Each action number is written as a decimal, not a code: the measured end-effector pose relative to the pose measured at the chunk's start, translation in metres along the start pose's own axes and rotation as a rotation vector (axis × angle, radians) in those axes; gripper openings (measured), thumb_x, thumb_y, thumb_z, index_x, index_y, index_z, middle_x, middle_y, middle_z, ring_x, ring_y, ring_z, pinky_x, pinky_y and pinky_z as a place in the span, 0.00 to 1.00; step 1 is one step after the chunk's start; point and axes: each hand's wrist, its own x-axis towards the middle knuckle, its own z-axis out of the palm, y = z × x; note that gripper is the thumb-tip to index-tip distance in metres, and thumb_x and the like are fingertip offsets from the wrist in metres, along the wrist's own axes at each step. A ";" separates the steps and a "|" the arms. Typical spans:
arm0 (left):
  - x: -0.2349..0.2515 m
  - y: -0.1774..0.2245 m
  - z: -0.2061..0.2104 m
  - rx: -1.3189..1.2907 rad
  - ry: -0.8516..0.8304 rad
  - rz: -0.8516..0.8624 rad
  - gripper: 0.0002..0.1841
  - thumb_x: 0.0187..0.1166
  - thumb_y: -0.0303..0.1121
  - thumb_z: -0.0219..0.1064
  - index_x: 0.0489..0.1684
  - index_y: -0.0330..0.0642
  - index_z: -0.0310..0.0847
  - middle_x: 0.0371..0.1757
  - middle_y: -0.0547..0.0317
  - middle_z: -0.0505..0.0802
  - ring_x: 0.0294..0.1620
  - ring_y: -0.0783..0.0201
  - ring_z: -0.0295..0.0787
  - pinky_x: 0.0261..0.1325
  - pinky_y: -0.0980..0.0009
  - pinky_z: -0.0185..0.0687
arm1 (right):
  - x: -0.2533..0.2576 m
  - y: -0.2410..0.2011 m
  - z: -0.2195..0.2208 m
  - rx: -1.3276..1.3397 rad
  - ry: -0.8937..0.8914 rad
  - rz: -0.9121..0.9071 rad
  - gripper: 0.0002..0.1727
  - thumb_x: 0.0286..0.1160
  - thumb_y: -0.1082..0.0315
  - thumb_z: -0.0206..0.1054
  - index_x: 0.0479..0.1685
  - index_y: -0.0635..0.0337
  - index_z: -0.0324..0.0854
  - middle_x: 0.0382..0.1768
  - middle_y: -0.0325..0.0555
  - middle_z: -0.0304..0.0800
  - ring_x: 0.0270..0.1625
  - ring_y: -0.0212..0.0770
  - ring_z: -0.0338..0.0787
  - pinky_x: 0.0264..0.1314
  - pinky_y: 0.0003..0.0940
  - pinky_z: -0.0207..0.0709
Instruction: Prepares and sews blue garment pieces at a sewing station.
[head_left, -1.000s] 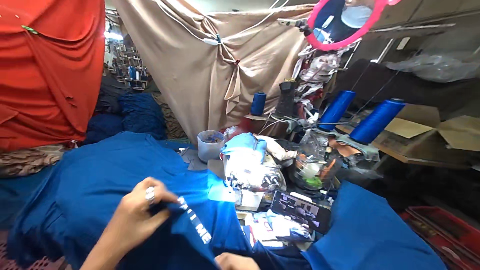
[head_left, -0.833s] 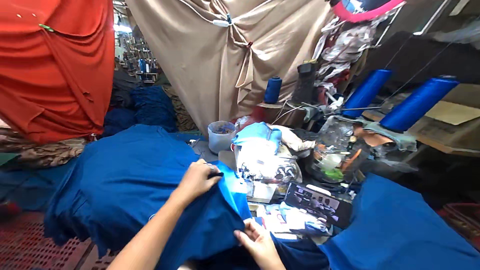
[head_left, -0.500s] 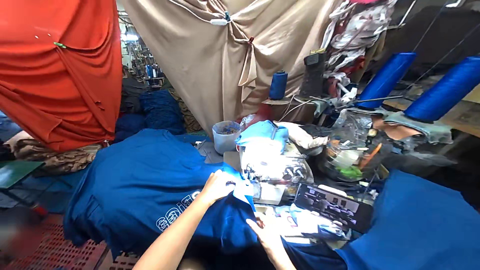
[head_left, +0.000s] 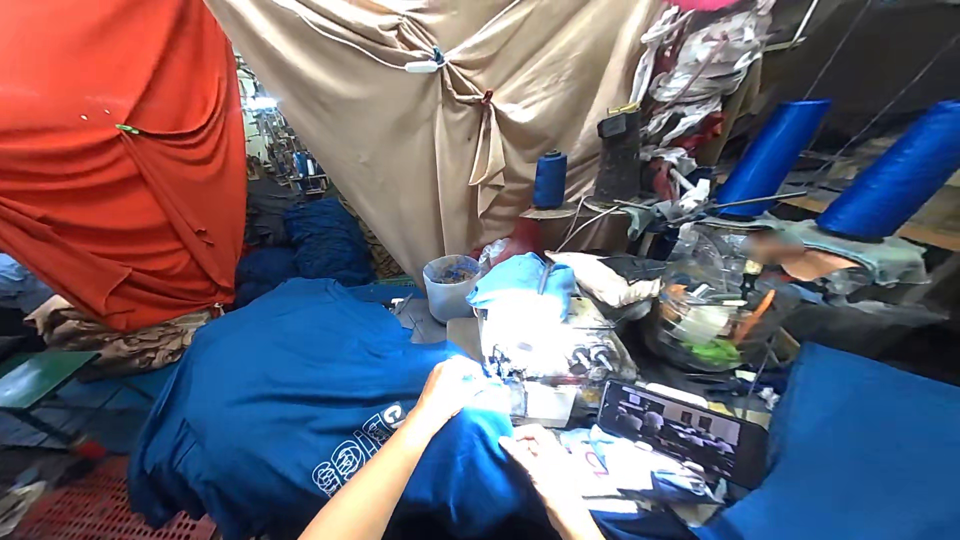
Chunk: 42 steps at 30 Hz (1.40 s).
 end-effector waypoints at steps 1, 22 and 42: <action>0.000 0.000 0.002 0.023 -0.007 -0.005 0.12 0.78 0.39 0.72 0.45 0.39 0.94 0.55 0.52 0.95 0.63 0.60 0.90 0.73 0.60 0.79 | -0.001 -0.003 -0.003 0.038 -0.061 0.061 0.12 0.69 0.67 0.76 0.45 0.67 0.87 0.35 0.45 0.91 0.38 0.33 0.90 0.48 0.33 0.85; -0.001 0.011 0.013 0.086 0.018 -0.035 0.11 0.77 0.34 0.71 0.44 0.36 0.93 0.52 0.47 0.95 0.58 0.54 0.92 0.68 0.56 0.82 | -0.026 -0.027 -0.004 0.108 -0.118 0.149 0.07 0.71 0.67 0.76 0.28 0.60 0.91 0.26 0.35 0.91 0.32 0.24 0.87 0.44 0.27 0.82; 0.078 -0.025 0.003 0.164 0.130 -0.215 0.12 0.82 0.34 0.67 0.53 0.36 0.90 0.62 0.45 0.92 0.71 0.50 0.85 0.80 0.52 0.73 | 0.006 -0.137 0.001 -0.098 -0.006 0.295 0.13 0.83 0.75 0.64 0.58 0.78 0.81 0.47 0.56 0.89 0.49 0.33 0.84 0.61 0.26 0.75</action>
